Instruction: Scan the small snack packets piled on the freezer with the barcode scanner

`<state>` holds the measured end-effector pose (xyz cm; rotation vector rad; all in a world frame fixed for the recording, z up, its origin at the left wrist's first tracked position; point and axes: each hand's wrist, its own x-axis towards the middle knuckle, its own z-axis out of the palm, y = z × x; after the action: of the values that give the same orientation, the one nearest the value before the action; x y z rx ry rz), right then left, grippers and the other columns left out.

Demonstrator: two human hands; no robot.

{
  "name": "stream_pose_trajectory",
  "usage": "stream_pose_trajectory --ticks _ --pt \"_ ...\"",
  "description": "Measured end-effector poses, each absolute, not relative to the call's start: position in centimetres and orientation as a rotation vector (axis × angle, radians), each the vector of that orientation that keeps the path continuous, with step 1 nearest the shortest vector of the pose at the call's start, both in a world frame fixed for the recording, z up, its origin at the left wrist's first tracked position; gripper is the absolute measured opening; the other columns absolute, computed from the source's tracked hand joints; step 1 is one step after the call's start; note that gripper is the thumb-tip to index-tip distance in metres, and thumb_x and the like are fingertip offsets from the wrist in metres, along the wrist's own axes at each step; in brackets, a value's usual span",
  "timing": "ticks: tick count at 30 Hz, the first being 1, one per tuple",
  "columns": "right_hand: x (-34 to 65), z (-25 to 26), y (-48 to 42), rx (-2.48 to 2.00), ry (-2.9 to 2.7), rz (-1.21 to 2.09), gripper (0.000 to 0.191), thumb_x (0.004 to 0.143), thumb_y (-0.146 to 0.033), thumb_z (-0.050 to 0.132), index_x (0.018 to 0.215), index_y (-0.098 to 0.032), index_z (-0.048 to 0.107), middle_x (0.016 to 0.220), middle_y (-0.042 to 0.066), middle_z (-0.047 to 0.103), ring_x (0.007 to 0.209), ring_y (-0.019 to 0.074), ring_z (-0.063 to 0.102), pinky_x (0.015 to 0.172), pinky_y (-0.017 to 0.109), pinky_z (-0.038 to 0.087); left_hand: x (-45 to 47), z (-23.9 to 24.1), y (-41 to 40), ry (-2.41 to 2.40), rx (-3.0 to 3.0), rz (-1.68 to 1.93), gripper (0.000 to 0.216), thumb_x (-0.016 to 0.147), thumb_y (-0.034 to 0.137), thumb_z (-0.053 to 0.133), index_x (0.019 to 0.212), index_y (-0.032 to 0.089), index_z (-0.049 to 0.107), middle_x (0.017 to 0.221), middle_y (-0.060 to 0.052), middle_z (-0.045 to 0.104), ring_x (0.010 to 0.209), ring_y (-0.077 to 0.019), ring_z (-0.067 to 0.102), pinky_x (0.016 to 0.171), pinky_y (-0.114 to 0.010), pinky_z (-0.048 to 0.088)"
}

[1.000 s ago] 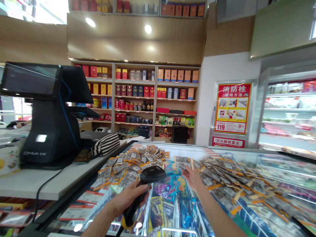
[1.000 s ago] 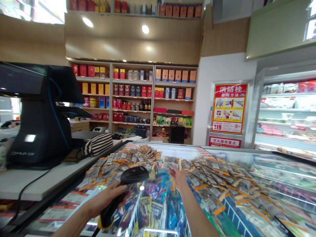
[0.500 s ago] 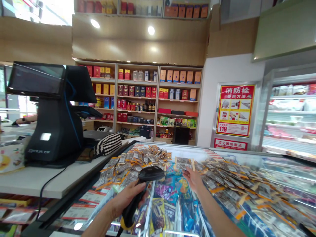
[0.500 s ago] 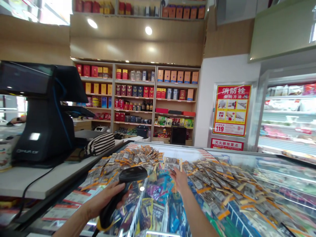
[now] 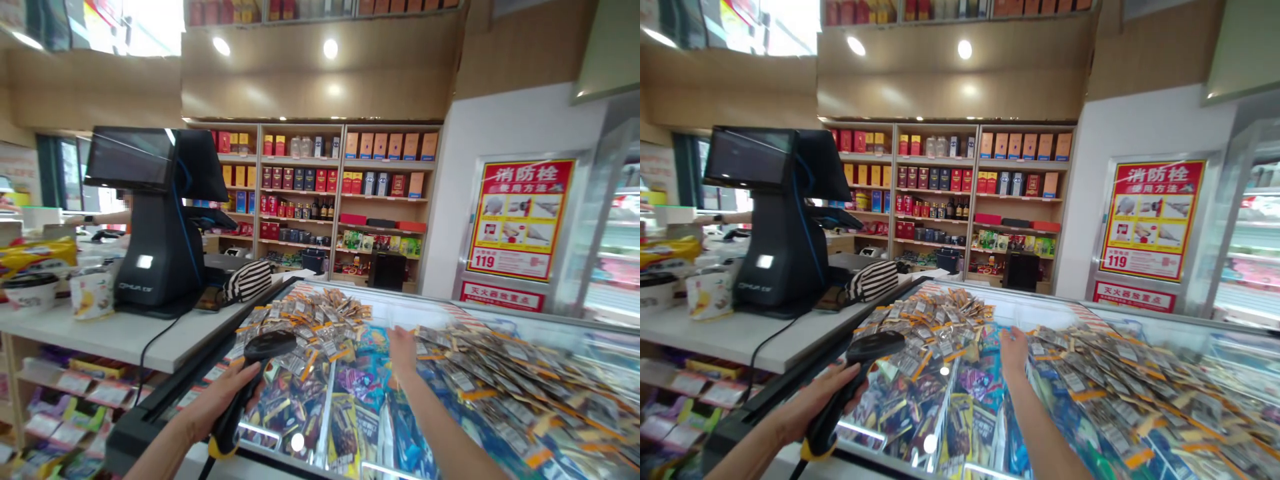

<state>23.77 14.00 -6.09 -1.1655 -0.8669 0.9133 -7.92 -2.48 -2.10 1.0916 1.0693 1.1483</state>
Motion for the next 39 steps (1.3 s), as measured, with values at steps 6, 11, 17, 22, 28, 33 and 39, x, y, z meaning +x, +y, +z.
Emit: stream_pose_trajectory --ticks 6,11,17,22,28,33,39 --pt "14.1 -8.2 13.9 -1.504 -1.355 0.485 0.02 0.046 -0.033 0.065 0.057 -0.022 0.053 0.07 0.007 0.062 0.097 0.0278 0.047 0.078 0.039 0.033 -9.4 -2.3 -3.6 1.065 1.04 1.16 0.029 0.065 0.043 0.053 0.072 0.016 0.048 0.058 0.002 0.052 0.048 -0.0074 0.045 0.047 -0.02 0.031" --pt "13.7 -8.3 13.8 -1.685 -1.54 0.372 0.014 0.048 -0.028 0.063 0.056 -0.021 0.053 0.071 0.007 0.062 0.088 0.028 0.051 0.076 0.04 0.032 -9.6 -1.8 -3.7 1.043 1.083 1.16 0.029 0.066 0.043 0.052 0.075 0.015 0.047 0.058 0.002 0.051 0.047 -0.0071 0.044 0.046 -0.02 0.03" --pt "17.3 -7.8 13.8 -1.372 -1.559 0.528 0.01 0.054 -0.017 0.052 0.062 -0.022 0.055 0.062 0.0 0.062 0.066 0.0185 0.056 0.061 0.027 0.038 -7.4 -1.8 -2.9 0.967 1.172 1.121 0.026 0.069 0.04 0.049 0.075 0.015 0.044 0.057 0.002 0.049 0.045 -0.0061 0.044 0.045 -0.019 0.03" --pt "19.9 -6.8 12.9 -1.166 -1.402 0.738 0.016 0.056 -0.023 0.052 0.072 -0.02 0.054 0.055 -0.002 0.061 0.053 0.0174 0.056 0.052 0.026 0.038 -4.8 -1.2 -2.4 0.935 1.256 1.079 0.024 0.071 0.038 0.047 0.073 0.015 0.044 0.056 0.003 0.049 0.045 -0.0053 0.043 0.044 -0.018 0.029" --pt "20.9 -5.0 10.7 -1.06 -1.35 0.815 0.021 0.059 -0.024 0.05 0.079 -0.017 0.052 0.06 0.0 0.062 0.057 0.017 0.057 0.054 0.025 0.041 -2.2 -0.3 -2.2 0.878 1.32 1.056 0.025 0.069 0.039 0.048 0.07 0.015 0.043 0.056 0.003 0.049 0.043 -0.0049 0.041 0.043 -0.019 0.028" --pt "21.1 -4.2 9.6 -1.067 -1.362 0.798 0.023 0.059 -0.025 0.049 0.08 -0.016 0.052 0.061 0.001 0.062 0.055 0.0166 0.056 0.051 0.025 0.041 -1.2 -0.1 -2.3 0.83 1.386 1.013 0.025 0.068 0.038 0.05 0.065 0.013 0.045 0.054 0.002 0.048 0.043 -0.0052 0.042 0.044 -0.019 0.029" --pt "21.8 -4.1 9.5 -1.098 -1.371 0.751 0.022 0.059 -0.025 0.049 0.079 -0.016 0.051 0.06 0.001 0.062 0.056 0.0167 0.057 0.052 0.025 0.041 -1.5 -0.1 -2.0 0.837 1.334 1.031 0.024 0.07 0.038 0.047 0.068 0.014 0.045 0.055 0.002 0.049 0.043 -0.0054 0.043 0.042 -0.018 0.028"
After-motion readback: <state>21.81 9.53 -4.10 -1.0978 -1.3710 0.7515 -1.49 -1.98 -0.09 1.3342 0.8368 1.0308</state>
